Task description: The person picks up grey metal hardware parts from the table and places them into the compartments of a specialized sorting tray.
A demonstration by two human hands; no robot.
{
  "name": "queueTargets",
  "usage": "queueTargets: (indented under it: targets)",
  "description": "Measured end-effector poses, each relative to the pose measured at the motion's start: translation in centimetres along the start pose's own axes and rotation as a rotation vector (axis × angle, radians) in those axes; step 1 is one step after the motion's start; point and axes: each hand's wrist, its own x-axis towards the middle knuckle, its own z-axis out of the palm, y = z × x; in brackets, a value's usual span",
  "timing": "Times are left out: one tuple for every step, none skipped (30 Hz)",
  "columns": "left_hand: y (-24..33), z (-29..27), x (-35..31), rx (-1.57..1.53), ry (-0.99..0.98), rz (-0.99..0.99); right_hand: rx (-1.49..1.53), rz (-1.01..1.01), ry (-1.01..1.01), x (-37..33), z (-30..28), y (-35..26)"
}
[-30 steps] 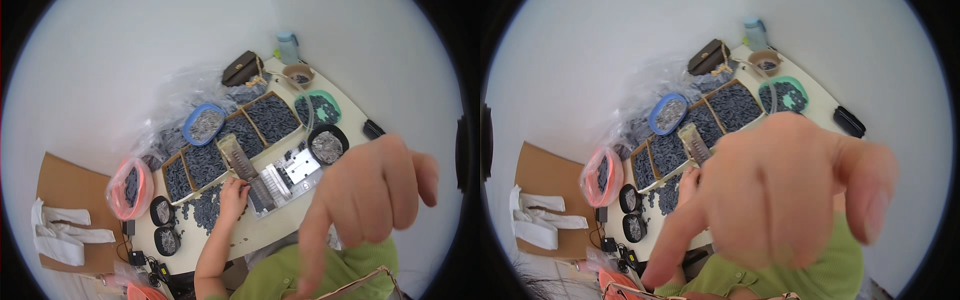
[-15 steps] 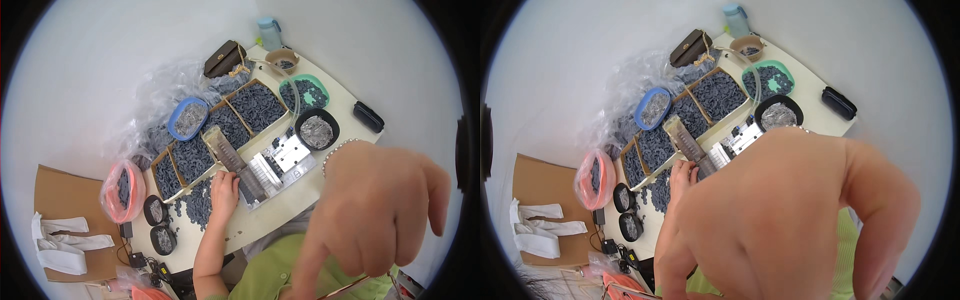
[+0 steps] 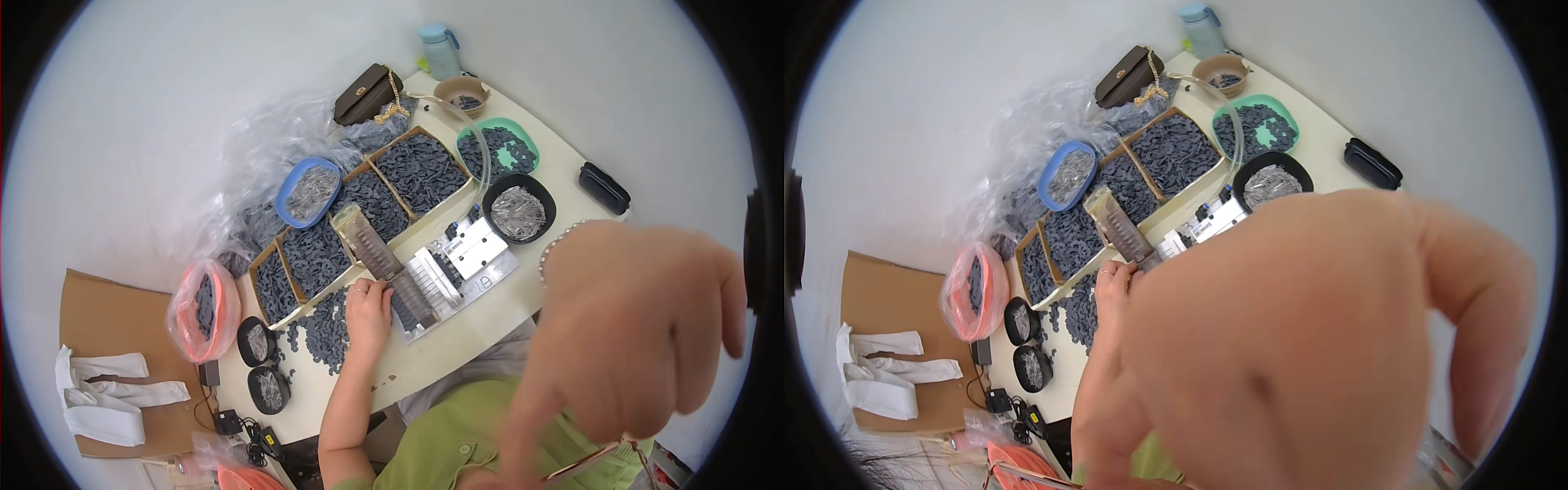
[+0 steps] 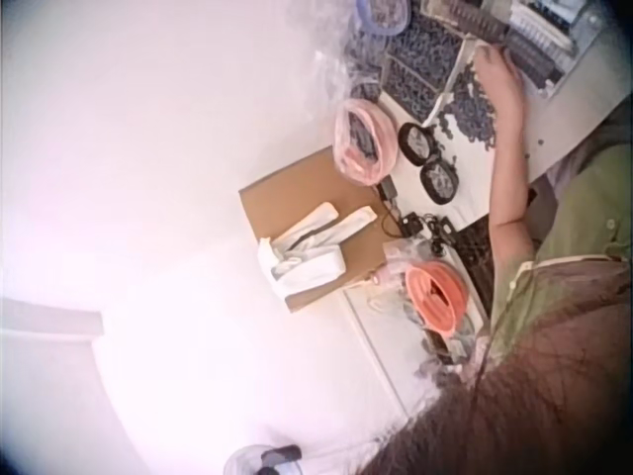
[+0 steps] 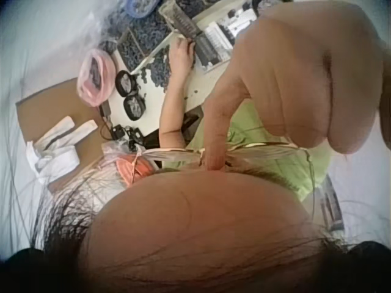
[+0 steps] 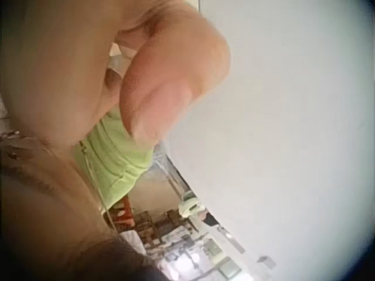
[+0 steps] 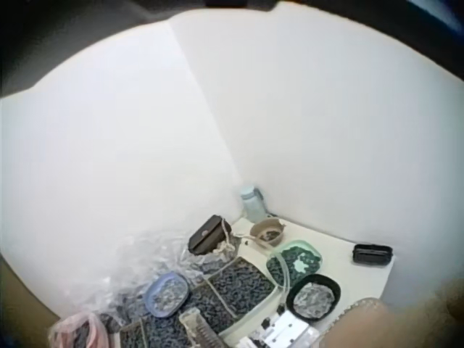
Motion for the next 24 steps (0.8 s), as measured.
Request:
queueTargets:
  targets:
    - [0.8, 0.0, 0.4, -0.027, -0.009, 0.024, -0.011, 0.006, 0.008, -0.1, 0.7, -0.6]
    - [1.2, -0.2, 0.5, -0.039, -0.012, 0.031, -0.002, 0.007, 0.002, -0.4, 0.8, -0.9]
    - [1.5, -0.1, 0.6, -0.057, -0.011, 0.021, -0.007, -0.003, -0.011, -0.5, 0.9, -1.1]
    - [1.3, 0.3, 0.6, -0.167, -0.033, -0.081, -0.025, -0.014, -0.017, -0.5, 1.1, -1.1]
    - [0.4, 0.5, 0.1, -0.260, -0.041, -0.220, 0.001, -0.025, -0.043, -0.4, 0.0, -0.5]
    - [-0.4, 0.5, -0.5, -0.273, -0.026, -0.263, 0.034, -0.025, -0.069, -0.3, -0.9, -0.1]
    - [-1.1, 0.2, -1.1, -0.284, -0.010, -0.306, 0.058, -0.028, -0.092, -0.1, -1.7, 0.7]
    - [-0.4, -0.2, -0.6, -0.241, 0.007, -0.226, 0.046, -0.017, -0.086, 0.3, -1.6, 0.9]
    - [0.1, -0.4, -0.3, -0.197, 0.027, -0.147, 0.037, -0.010, -0.084, 0.5, -1.4, 1.2]
    - [0.1, -0.2, -0.3, -0.190, 0.026, -0.131, 0.031, -0.006, -0.081, 0.6, -1.2, 1.3]
    - [0.1, -0.3, -0.4, -0.176, 0.027, -0.113, 0.026, -0.001, -0.079, 0.6, -0.9, 1.4]
    - [0.2, -0.3, -0.4, -0.160, 0.030, -0.099, 0.021, 0.003, -0.076, 0.7, -0.7, 1.5]
    - [0.2, -0.1, -0.3, -0.112, 0.050, -0.024, 0.014, 0.003, -0.071, 0.6, -0.5, 1.3]
    - [0.4, 0.2, -0.2, -0.127, 0.031, -0.018, 0.012, 0.008, -0.065, 0.5, -0.5, 1.2]
    - [0.3, 0.2, -0.2, -0.127, 0.025, -0.027, 0.024, 0.004, -0.073, 0.5, -0.6, 1.0]
    - [0.2, 0.1, -0.3, -0.125, 0.019, -0.040, 0.039, 0.004, -0.079, 0.5, -0.9, 1.0]
    - [-0.3, 0.5, -0.7, -0.224, 0.009, -0.141, 0.059, 0.006, -0.082, 0.7, -1.1, 0.7]
    - [-1.0, 0.9, -1.0, -0.317, 0.011, -0.249, 0.079, 0.003, -0.102, 0.7, -1.5, 0.7]
    - [-1.7, 0.9, -1.6, -0.300, 0.033, -0.243, 0.111, -0.008, -0.121, 0.9, -2.1, 0.8]
    - [-1.4, 0.8, -1.2, -0.297, 0.041, -0.214, 0.094, -0.023, -0.146, 1.0, -2.1, 0.4]
    - [-1.1, 0.4, -1.0, -0.179, 0.061, -0.076, 0.081, -0.038, -0.173, 1.0, -2.1, 0.1]
    - [-0.7, -0.1, -0.9, -0.057, 0.080, 0.058, 0.071, -0.054, -0.199, 1.2, -2.2, -0.2]
    - [0.0, -0.3, -0.7, 0.019, 0.072, 0.085, 0.031, -0.094, -0.215, 0.2, -1.5, -0.5]
    - [1.0, -0.2, -0.2, 0.062, 0.065, 0.122, -0.027, -0.127, -0.215, -1.0, 0.0, -1.3]
